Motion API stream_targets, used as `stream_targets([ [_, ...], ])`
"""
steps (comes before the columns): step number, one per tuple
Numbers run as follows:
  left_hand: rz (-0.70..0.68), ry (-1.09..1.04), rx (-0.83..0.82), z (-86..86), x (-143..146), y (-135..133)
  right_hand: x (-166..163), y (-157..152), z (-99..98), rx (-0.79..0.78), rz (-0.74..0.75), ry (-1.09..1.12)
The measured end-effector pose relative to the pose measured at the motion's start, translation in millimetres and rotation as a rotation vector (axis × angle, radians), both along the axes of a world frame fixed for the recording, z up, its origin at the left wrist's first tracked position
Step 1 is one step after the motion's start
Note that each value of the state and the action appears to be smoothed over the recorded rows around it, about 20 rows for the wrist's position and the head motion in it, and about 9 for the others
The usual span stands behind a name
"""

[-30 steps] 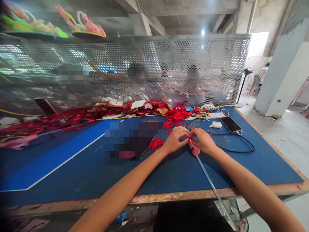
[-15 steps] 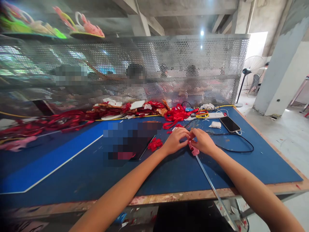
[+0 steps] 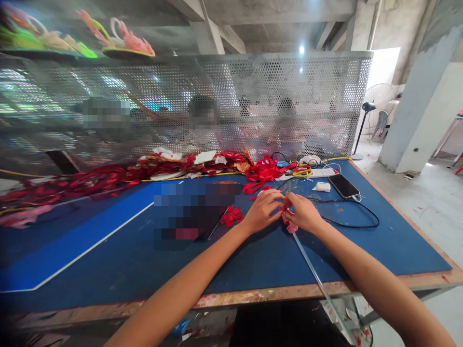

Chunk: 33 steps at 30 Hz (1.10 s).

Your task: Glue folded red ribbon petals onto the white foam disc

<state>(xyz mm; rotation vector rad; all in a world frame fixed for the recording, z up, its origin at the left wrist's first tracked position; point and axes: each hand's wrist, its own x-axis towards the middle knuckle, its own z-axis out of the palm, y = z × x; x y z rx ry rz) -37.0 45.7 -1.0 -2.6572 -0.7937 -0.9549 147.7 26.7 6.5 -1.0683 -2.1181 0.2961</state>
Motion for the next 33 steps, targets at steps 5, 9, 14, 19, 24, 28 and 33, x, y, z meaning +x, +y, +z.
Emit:
stream_targets([
  [5, 0.038, -0.019, 0.051, 0.2, 0.9, -3.6, -0.1, 0.7, -0.3, -0.013, -0.001, 0.012],
  [9, 0.064, -0.038, 0.074, 0.6, 1.5, -5.4, 0.0, 1.5, 0.5, -0.029, -0.009, 0.047],
  [14, 0.087, -0.074, 0.098, 1.4, 2.0, -6.2, 1.5, 3.5, 0.1, -0.080, -0.014, 0.159],
  [19, 0.092, -0.096, 0.108, 0.8, 1.8, -5.8, 2.0, 6.8, -1.8, -0.175, 0.028, 0.315],
  [24, 0.053, -0.089, 0.133, -0.5, -1.5, -2.8, 0.3, 10.5, -3.6, -0.298, 0.089, 0.415],
  [28, 0.014, -0.095, 0.165, -0.4, -4.6, -0.8, 0.8, 13.2, -3.2, -0.428, 0.148, 0.467],
  [33, -0.030, -0.083, 0.154, 0.0, -8.4, -0.6, 2.1, 10.5, 1.4, -0.600, 0.243, 0.500],
])
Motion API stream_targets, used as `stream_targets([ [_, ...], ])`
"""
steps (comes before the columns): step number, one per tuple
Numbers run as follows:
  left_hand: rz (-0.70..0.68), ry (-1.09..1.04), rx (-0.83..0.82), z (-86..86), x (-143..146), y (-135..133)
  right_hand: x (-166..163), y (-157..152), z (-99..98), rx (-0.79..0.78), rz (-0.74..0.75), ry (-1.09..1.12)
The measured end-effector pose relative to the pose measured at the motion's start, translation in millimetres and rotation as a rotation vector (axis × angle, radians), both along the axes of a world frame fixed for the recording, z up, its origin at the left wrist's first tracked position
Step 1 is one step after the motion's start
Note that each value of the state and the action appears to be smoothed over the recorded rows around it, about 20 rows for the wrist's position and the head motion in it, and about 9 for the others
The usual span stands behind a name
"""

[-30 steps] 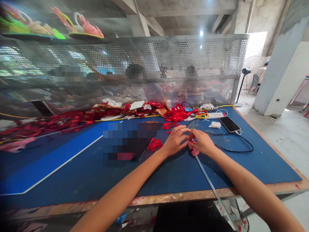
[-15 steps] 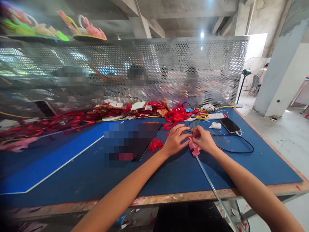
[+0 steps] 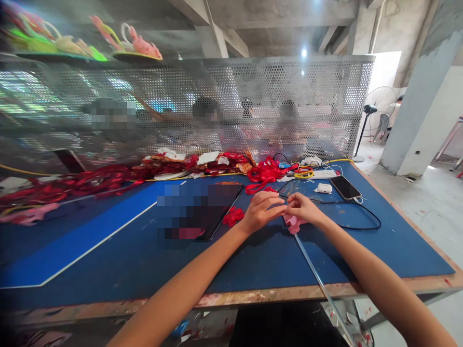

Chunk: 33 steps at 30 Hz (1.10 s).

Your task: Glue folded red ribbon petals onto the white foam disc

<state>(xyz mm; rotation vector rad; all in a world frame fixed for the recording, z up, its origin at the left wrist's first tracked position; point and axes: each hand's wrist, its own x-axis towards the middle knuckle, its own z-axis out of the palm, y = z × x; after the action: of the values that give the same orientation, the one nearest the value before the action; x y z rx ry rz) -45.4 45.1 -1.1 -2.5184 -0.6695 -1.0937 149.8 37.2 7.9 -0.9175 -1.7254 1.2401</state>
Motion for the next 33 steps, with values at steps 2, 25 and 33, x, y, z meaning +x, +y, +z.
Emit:
stream_targets([
  [2, 0.006, -0.006, -0.031, 0.6, -2.4, 0.5, 1.1, -1.9, 3.3, -0.034, 0.015, 0.015],
  [25, 0.277, -0.675, -1.004, -29.7, -46.3, 73.0, 11.9, 18.2, -0.8, 0.065, -0.350, -0.049],
  [33, 0.237, -0.556, -0.957, -8.4, -30.5, 48.2, 10.9, 10.5, -2.1, 0.253, -0.333, -0.306],
])
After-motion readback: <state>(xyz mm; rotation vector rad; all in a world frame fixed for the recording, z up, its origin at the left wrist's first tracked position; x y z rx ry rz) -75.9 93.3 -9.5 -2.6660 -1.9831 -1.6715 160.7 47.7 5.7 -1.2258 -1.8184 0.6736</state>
